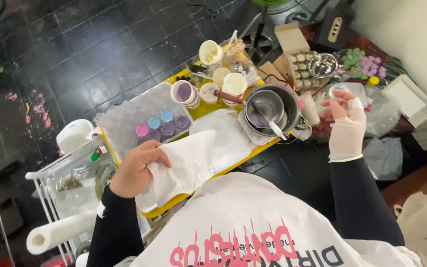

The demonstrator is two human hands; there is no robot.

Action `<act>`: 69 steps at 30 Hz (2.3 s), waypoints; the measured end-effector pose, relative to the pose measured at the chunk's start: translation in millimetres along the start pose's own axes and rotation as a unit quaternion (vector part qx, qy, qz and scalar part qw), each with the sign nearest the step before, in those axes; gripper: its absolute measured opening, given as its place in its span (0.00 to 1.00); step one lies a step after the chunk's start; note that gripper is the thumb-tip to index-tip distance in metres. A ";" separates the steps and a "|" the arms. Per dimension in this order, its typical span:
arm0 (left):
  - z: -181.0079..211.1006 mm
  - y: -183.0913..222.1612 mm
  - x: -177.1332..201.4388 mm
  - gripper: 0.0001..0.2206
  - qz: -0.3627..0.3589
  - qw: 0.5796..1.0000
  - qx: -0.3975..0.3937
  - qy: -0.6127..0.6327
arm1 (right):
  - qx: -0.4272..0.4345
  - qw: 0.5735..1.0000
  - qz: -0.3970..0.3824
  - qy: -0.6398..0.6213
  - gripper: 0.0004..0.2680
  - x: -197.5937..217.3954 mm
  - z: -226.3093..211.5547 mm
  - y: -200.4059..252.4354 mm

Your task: Wiping small glass jars or containers with a paper towel at a production station.

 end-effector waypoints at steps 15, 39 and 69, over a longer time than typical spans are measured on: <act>8.3 -60.1 -62.8 0.10 -0.197 0.972 0.019 0.129 | -0.145 0.981 0.053 0.118 0.14 -30.1 264.5 33.9; -1.1 -28.5 -63.1 0.15 -0.152 0.975 0.027 0.159 | -0.327 0.941 0.038 0.084 0.27 -19.2 257.0 27.9; 14.4 -55.4 -53.7 0.16 -0.162 0.978 -0.069 0.111 | 0.169 0.896 -0.374 0.171 0.13 -129.1 -60.6 98.9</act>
Point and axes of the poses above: each hand's wrist, its own y-axis away from the middle knuckle, its own x-axis out of the back of the hand, z = x × y, the point moved 4 cm from there along -y, towards the middle knuckle, and after that the axes turned 7 degrees about -x, right-handed, at the moved point
